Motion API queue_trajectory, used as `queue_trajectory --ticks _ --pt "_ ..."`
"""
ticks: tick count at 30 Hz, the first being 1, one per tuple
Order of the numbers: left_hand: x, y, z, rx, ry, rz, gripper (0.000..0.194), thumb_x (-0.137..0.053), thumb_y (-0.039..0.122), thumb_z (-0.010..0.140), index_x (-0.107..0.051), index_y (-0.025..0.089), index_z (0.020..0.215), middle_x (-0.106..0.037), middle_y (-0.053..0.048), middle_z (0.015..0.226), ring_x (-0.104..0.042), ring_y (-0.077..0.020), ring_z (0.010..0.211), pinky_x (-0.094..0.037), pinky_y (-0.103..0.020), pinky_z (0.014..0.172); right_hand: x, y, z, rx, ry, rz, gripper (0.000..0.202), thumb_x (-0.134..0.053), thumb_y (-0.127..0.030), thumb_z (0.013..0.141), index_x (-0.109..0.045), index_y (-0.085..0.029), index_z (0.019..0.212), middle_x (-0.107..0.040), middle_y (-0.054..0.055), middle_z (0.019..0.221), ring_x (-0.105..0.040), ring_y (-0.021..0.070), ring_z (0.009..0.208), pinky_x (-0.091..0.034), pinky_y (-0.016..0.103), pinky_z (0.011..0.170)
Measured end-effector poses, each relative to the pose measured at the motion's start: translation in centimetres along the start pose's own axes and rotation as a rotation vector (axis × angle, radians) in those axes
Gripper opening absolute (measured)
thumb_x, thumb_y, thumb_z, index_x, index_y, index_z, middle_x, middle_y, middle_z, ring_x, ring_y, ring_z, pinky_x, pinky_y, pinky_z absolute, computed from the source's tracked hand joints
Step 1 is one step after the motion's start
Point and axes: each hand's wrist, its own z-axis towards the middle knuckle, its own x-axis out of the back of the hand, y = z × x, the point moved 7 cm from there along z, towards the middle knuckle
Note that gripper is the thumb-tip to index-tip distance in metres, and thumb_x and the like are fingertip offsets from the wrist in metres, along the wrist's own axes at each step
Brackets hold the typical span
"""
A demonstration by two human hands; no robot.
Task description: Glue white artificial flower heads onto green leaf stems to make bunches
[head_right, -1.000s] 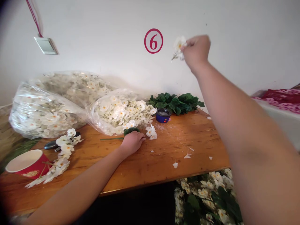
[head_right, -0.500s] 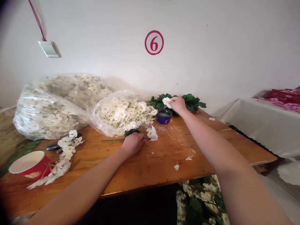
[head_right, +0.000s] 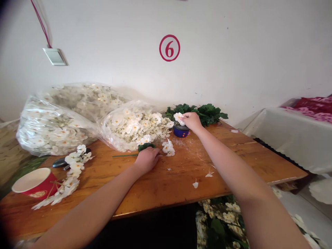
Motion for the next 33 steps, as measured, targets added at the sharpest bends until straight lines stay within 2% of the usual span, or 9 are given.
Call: queue_trajectory --ticks 4,8,12,15,18,21,26,33 --pt "-0.2 -0.1 0.0 0.008 0.002 -0.012 0.025 -0.047 0.034 0.093 -0.065 0.017 0.097 -0.069 -0.01 0.093 -0.06 -0.0248 0.096 -0.047 -0.033 0.078 0.0 -0.3 -0.4 -0.029 0.006 0.108 0.032 -0.069 -0.04 0.068 -0.077 -0.013 0.084 -0.07 0.004 0.073 -0.058 0.0173 0.066 -0.037 0.025 0.055" --pt "0.1 -0.4 0.0 0.014 0.062 -0.092 0.023 -0.047 0.033 0.093 -0.065 0.019 0.096 -0.069 -0.008 0.091 -0.061 -0.0232 0.094 -0.046 -0.031 0.076 0.7 -2.2 -1.9 -0.06 0.041 0.341 0.031 -0.074 -0.039 0.063 -0.076 -0.013 0.08 -0.068 0.003 0.07 -0.056 0.0161 0.064 -0.039 0.026 0.056" --pt "0.8 -1.0 -0.2 0.059 0.156 -0.23 0.02 -0.049 0.033 0.092 -0.064 0.02 0.091 -0.069 -0.006 0.089 -0.062 -0.0197 0.088 -0.045 -0.028 0.073 0.8 -4.9 -5.2 -0.067 -0.006 0.648 0.036 -0.081 -0.038 0.059 -0.076 -0.016 0.086 -0.071 0.004 0.081 -0.059 0.0158 0.068 -0.044 0.027 0.062" --pt "1.1 -1.3 -0.3 0.079 0.188 -0.369 0.02 -0.05 0.034 0.092 -0.064 0.02 0.088 -0.07 -0.003 0.087 -0.062 -0.017 0.082 -0.043 -0.025 0.067 0.0 -5.8 -8.5 -0.102 -0.091 0.791 0.033 -0.082 -0.037 0.06 -0.075 -0.018 0.086 -0.071 0.004 0.083 -0.059 0.0149 0.07 -0.046 0.029 0.067" --pt "1.3 -1.6 -0.4 0.108 0.215 -0.5 0.02 -0.049 0.035 0.092 -0.064 0.021 0.088 -0.07 -0.001 0.083 -0.062 -0.0148 0.075 -0.042 -0.024 0.064 -1.2 -5.1 -11.1 -0.132 -0.127 0.793 0.029 -0.083 -0.034 0.06 -0.075 -0.018 0.083 -0.071 0.003 0.083 -0.059 0.0151 0.074 -0.045 0.029 0.071" --pt "1.3 -1.9 -0.4 0.13 0.239 -0.561 0.019 -0.051 0.033 0.092 -0.064 0.02 0.087 -0.069 0.0 0.08 -0.061 -0.0135 0.072 -0.041 -0.023 0.062 -2.3 -3.6 -12.5 -0.14 -0.144 0.776 0.028 -0.082 -0.034 0.062 -0.075 -0.019 0.084 -0.07 0.003 0.084 -0.059 0.0153 0.075 -0.045 0.029 0.073" --pt "1.2 -1.9 -0.3 0.132 0.241 -0.545 0.021 -0.052 0.035 0.091 -0.065 0.02 0.085 -0.067 0.0 0.077 -0.058 -0.0134 0.069 -0.039 -0.023 0.059 -3.2 -1.1 -12.8 -0.155 -0.132 0.769 0.028 -0.08 -0.035 0.065 -0.075 -0.02 0.088 -0.07 0.002 0.085 -0.06 0.0156 0.078 -0.045 0.031 0.079" --pt "0.8 -2.0 -0.1 0.135 0.234 -0.553 0.022 -0.052 0.037 0.091 -0.064 0.021 0.085 -0.064 0.001 0.071 -0.056 -0.0126 0.065 -0.039 -0.022 0.059 -2.6 -0.3 -12.9 -0.158 -0.111 0.743 0.029 -0.08 -0.037 0.065 -0.075 -0.021 0.089 -0.071 0.003 0.09 -0.061 0.0162 0.08 -0.046 0.031 0.08"
